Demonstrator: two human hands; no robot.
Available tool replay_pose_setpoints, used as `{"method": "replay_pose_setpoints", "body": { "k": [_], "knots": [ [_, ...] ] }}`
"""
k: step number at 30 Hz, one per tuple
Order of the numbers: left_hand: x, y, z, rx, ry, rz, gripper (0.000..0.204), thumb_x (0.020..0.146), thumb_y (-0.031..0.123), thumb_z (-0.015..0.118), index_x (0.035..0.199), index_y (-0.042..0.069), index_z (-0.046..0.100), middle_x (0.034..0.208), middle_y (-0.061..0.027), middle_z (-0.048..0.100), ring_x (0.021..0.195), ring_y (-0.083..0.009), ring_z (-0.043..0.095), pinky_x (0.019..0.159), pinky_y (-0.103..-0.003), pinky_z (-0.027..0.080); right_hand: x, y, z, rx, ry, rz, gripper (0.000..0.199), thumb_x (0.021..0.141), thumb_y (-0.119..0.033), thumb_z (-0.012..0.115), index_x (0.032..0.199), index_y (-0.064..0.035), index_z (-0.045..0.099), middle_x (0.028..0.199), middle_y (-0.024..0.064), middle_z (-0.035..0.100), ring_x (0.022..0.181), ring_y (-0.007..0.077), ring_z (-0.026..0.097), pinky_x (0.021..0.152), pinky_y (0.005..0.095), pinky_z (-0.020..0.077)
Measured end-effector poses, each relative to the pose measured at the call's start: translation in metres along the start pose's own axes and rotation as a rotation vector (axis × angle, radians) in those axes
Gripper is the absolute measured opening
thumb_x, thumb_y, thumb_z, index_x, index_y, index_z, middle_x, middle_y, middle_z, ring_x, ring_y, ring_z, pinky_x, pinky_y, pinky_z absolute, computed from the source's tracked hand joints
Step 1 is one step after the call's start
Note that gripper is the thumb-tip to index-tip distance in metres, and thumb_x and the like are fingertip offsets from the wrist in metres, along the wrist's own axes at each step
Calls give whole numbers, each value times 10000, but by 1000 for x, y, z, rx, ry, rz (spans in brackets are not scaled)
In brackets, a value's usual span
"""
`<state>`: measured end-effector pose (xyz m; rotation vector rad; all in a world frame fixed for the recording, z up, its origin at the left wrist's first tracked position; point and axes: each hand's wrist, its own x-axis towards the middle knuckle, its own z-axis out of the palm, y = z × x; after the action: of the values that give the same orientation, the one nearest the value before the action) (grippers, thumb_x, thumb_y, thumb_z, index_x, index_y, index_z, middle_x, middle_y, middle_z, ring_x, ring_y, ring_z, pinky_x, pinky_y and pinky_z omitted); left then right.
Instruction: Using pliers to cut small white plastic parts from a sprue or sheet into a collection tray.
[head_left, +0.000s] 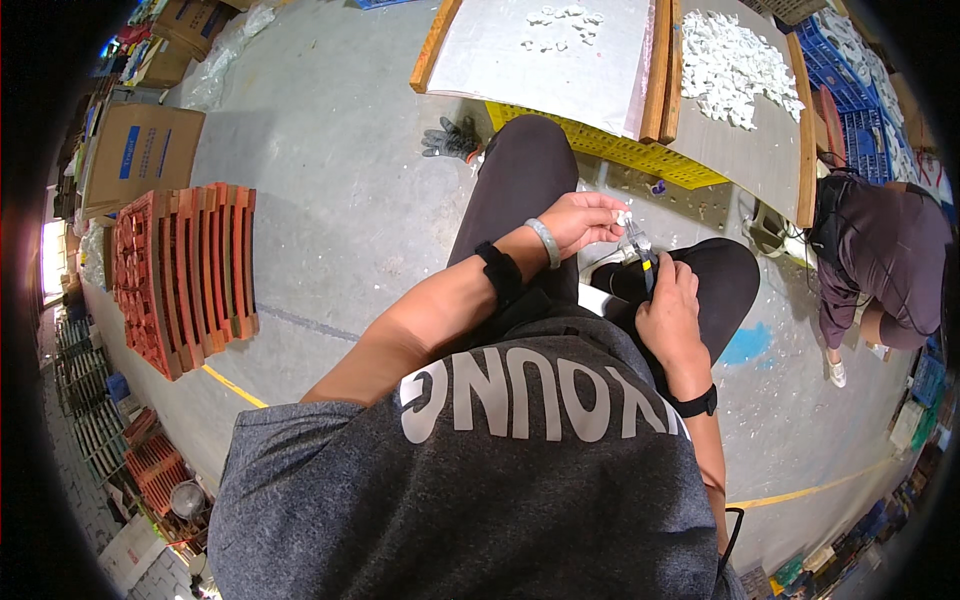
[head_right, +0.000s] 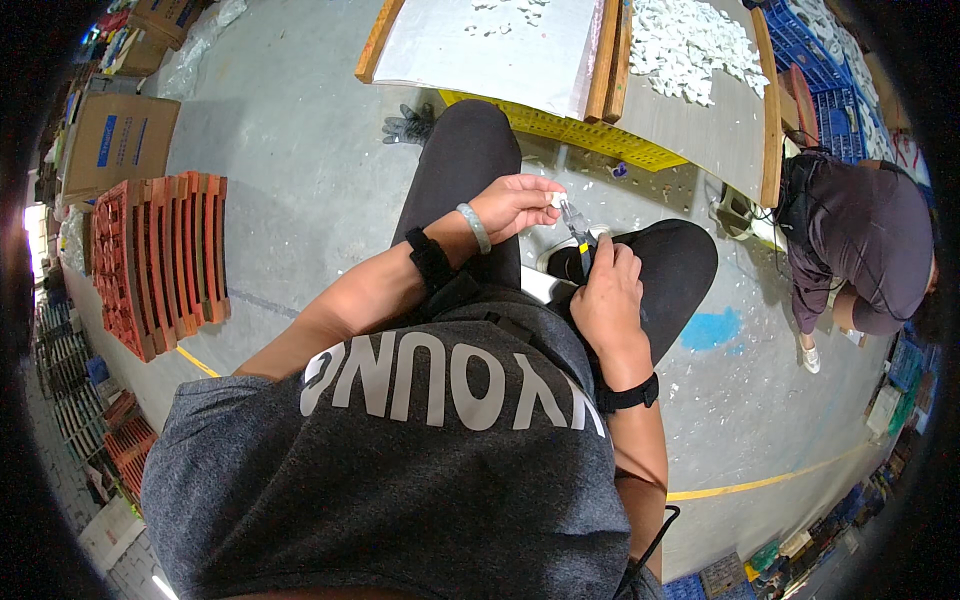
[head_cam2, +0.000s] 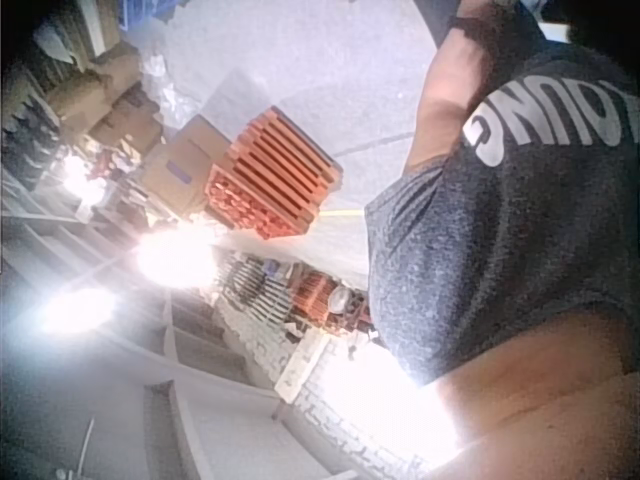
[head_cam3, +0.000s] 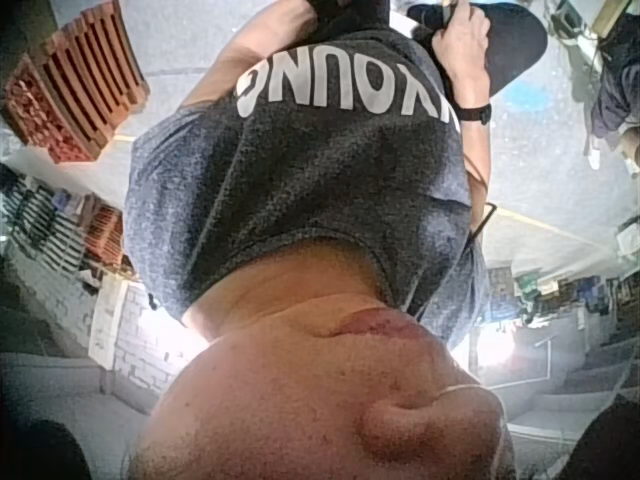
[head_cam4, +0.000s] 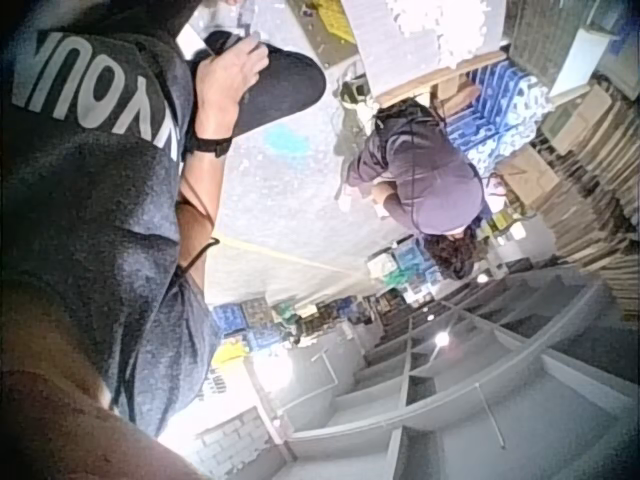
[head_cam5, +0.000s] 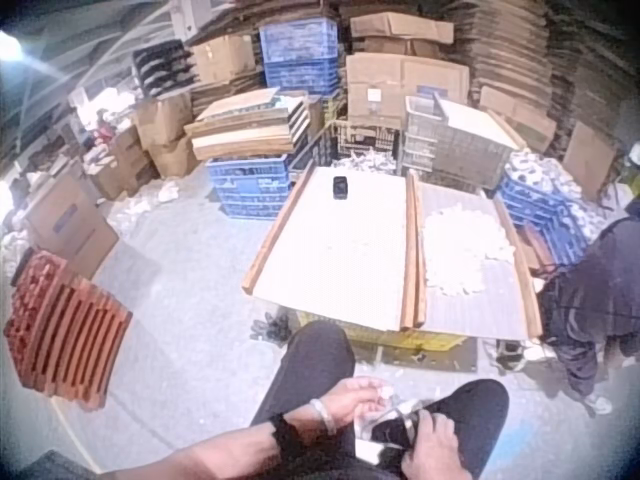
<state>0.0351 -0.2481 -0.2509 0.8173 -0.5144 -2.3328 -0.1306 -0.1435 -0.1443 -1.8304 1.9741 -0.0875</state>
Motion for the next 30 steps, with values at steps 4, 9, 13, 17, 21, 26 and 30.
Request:
{"method": "replay_pose_setpoints", "body": {
  "k": [4, 9, 13, 17, 21, 26, 30],
  "knots": [
    [0, 0, 1, 21, 14, 4, 227, 874, -17, 529, 1094, -68, 548, 939, -121, 602, 801, -175, 618, 767, -280, 529, -1, 1, -3, -15, -26, -21, 610, 662, 58, 541, 1259, 45, 419, 1133, 228, 465, 1081, 408, 444, 915, 454, 423],
    [-1, -2, 0, 112, 55, 10, 210, 875, -5, 543, 1077, -62, 559, 918, -111, 606, 793, -172, 624, 765, -276, 531, 3, 9, -4, -86, -21, -81, 556, 670, -1, 607, 1213, -1, 488, 1030, 232, 527, 981, 401, 519, 831, 458, 463],
    [-1, -4, 2, 163, 65, 2, 213, 876, 0, 546, 1077, -66, 559, 912, -120, 615, 772, -166, 629, 735, -265, 539, 8, 14, -6, -39, -66, -53, 488, 672, -29, 629, 1148, -18, 520, 959, 238, 557, 913, 413, 559, 797, 463, 477],
    [-2, -3, 6, 221, 94, -87, 217, 873, 4, 543, 1074, -76, 559, 884, -138, 623, 720, -156, 624, 682, -270, 551, 10, 20, -5, -29, -31, -85, 461, 674, -49, 645, 1119, -24, 523, 938, 234, 564, 893, 409, 573, 786, 462, 485],
    [0, -4, 0, 176, 79, -55, 213, 884, 23, 521, 1065, -83, 562, 857, -146, 624, 670, -147, 605, 637, -277, 547, 8, 13, -11, -117, -31, -112, 518, 692, -72, 659, 1184, -37, 503, 982, 207, 544, 944, 375, 552, 785, 453, 491],
    [1, -2, 0, 58, 33, -34, 210, 908, 33, 466, 1047, -86, 569, 847, -146, 621, 640, -131, 572, 615, -260, 523, 2, 1, -23, -171, -58, -87, 583, 712, -100, 667, 1256, -44, 465, 1036, 191, 514, 996, 352, 525, 779, 449, 493],
    [1, -2, 2, 29, 14, -25, 208, 910, 27, 460, 1048, -81, 571, 855, -142, 620, 652, -130, 573, 634, -258, 525, 3, 1, -23, -154, -37, -98, 595, 707, -96, 670, 1263, -47, 462, 1023, 186, 515, 992, 349, 527, 776, 444, 493]
  ]
}}
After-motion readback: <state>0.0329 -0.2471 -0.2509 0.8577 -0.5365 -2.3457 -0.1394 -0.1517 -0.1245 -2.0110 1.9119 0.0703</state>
